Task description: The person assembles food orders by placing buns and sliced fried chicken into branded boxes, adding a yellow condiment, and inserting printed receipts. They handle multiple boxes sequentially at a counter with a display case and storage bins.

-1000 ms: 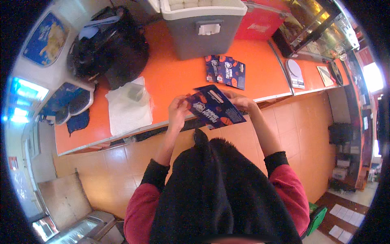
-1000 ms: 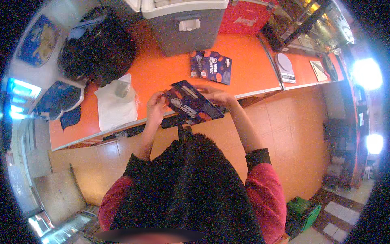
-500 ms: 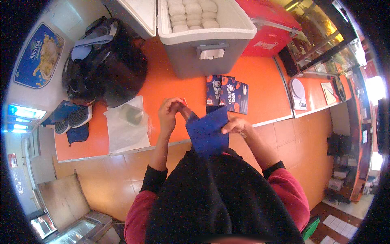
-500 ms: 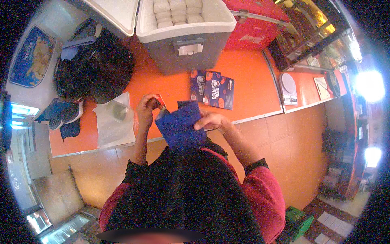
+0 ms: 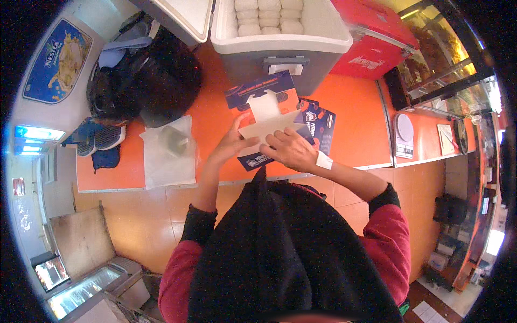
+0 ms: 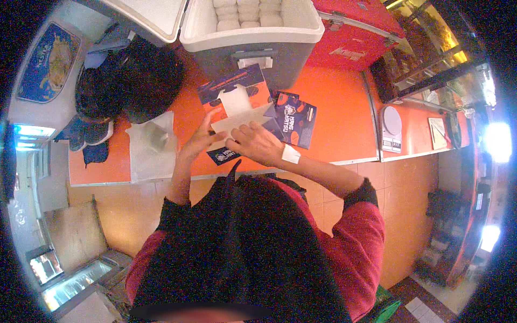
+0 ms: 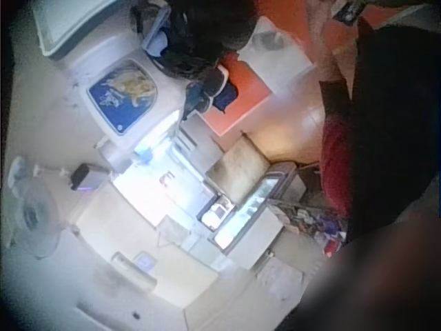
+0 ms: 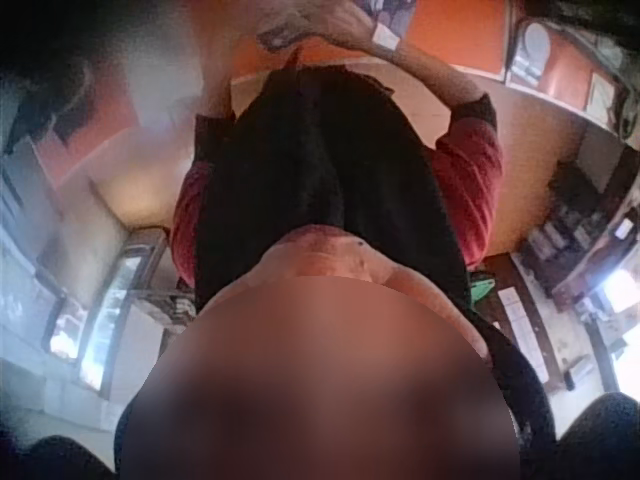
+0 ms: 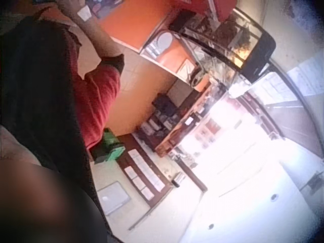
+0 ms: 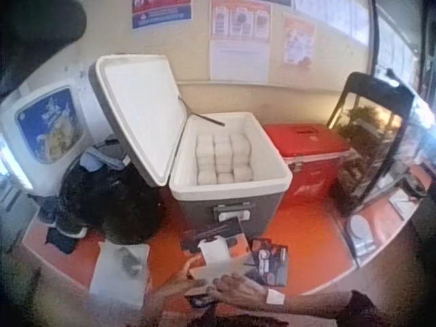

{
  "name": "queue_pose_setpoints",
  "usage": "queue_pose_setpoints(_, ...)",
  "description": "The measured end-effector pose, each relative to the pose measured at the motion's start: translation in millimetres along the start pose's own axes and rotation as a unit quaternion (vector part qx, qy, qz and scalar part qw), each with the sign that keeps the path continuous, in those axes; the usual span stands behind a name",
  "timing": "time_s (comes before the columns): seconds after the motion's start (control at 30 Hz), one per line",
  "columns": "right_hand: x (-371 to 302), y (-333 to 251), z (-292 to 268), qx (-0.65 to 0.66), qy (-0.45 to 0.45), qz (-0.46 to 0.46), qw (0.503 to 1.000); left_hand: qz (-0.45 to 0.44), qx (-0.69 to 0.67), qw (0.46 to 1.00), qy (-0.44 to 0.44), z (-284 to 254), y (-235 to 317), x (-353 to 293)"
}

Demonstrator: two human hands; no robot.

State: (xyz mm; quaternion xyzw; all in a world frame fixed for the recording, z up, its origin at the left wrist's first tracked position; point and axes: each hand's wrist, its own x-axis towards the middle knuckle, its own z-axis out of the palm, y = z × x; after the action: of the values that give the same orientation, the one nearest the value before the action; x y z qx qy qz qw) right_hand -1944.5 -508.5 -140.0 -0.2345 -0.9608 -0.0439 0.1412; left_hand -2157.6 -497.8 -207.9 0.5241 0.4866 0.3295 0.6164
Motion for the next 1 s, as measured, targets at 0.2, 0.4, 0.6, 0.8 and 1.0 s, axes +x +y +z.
queue_pose_setpoints(0.2, -9, 5, 35, -0.082, 0.029, -0.094, 0.992, -0.103, -0.034, 0.981, 0.158, 6, -52, 35)
queue_pose_setpoints(0.4, -44, 9, 48, 0.089, -0.068, 0.030, 0.993, -0.129, -0.190, 0.968, 0.098, 0, -96, 14)
queue_pose_setpoints(0.6, -50, 53, 78, 0.085, -0.075, 0.390, 0.914, -0.089, -0.104, 0.982, 0.128, 2, -74, -1)
queue_pose_setpoints(0.8, -5, 119, -38, 0.288, -0.249, 0.223, 0.897, 0.031, 0.013, 0.965, 0.258, -26, -71, 8)
queue_pose_setpoints(1.0, 172, 256, -43, 0.062, 0.079, 0.075, 0.992, 0.011, 0.043, 0.941, 0.337, -66, -120, 38)
